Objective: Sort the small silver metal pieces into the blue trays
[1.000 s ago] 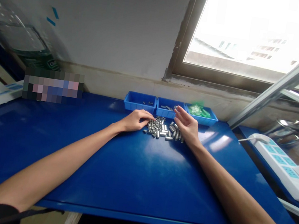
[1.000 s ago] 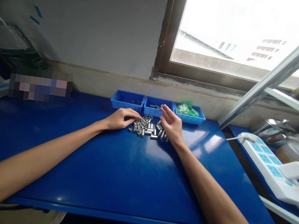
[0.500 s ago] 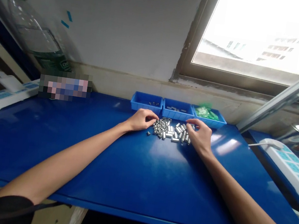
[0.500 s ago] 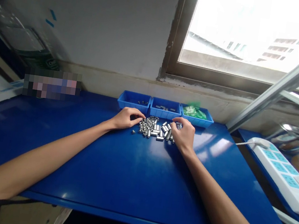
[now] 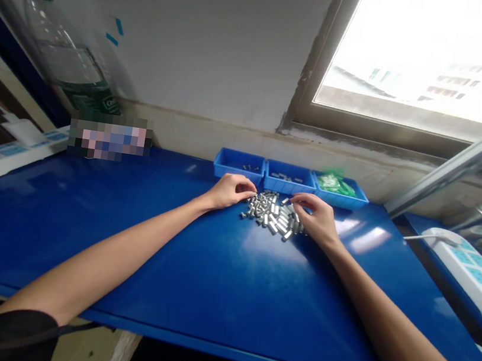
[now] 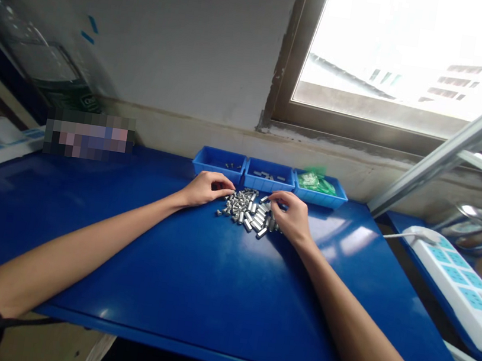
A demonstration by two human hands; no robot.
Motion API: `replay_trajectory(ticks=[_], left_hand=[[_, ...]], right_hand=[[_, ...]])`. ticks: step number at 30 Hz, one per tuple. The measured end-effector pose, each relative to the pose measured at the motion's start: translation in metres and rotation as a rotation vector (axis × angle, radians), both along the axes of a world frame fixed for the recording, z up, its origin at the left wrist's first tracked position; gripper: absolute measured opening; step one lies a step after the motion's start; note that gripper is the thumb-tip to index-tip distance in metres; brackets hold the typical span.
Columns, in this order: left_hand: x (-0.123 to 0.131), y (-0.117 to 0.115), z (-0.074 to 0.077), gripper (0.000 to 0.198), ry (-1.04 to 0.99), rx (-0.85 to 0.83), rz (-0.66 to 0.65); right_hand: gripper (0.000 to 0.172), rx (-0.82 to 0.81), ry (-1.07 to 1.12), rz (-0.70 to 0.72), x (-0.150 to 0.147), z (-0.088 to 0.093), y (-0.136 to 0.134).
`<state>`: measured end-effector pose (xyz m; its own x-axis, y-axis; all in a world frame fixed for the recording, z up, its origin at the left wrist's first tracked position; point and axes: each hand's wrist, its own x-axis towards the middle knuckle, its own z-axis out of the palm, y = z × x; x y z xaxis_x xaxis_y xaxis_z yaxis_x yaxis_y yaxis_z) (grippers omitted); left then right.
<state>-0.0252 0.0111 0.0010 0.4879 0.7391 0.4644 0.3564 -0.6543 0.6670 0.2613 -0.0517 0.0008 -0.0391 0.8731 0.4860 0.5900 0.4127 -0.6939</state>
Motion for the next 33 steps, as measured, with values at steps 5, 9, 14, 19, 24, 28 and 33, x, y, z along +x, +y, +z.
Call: replay_trajectory(ticks=[5, 9, 14, 19, 24, 28, 33], left_hand=[[0.0, -0.001, 0.002, 0.017, 0.025, 0.028, 0.001], [0.0, -0.001, 0.002, 0.016, 0.028, 0.033, -0.001], [0.0, -0.001, 0.001, 0.017, 0.026, 0.033, -0.009], [0.0, -0.001, 0.001, 0.016, 0.026, 0.036, -0.009], [-0.001, 0.0, 0.001, 0.019, 0.035, 0.03, -0.007], [-0.001, -0.001, 0.001, 0.024, -0.001, -0.039, 0.005], [0.002, 0.0, 0.005, 0.038, -0.27, -0.286, 0.001]], right_hand=[[0.019, 0.103, -0.194, -0.115, -0.001, -0.001, 0.001], [0.02, 0.131, -0.263, -0.224, 0.001, -0.002, 0.0], [0.023, 0.065, -0.248, -0.181, 0.003, -0.007, 0.003], [0.024, -0.006, -0.14, -0.115, 0.001, -0.01, 0.007], [0.028, -0.034, -0.159, -0.071, 0.003, -0.007, 0.01], [0.028, -0.07, -0.206, -0.042, 0.005, -0.001, 0.01], [0.026, -0.092, -0.256, -0.041, 0.018, 0.007, 0.012]])
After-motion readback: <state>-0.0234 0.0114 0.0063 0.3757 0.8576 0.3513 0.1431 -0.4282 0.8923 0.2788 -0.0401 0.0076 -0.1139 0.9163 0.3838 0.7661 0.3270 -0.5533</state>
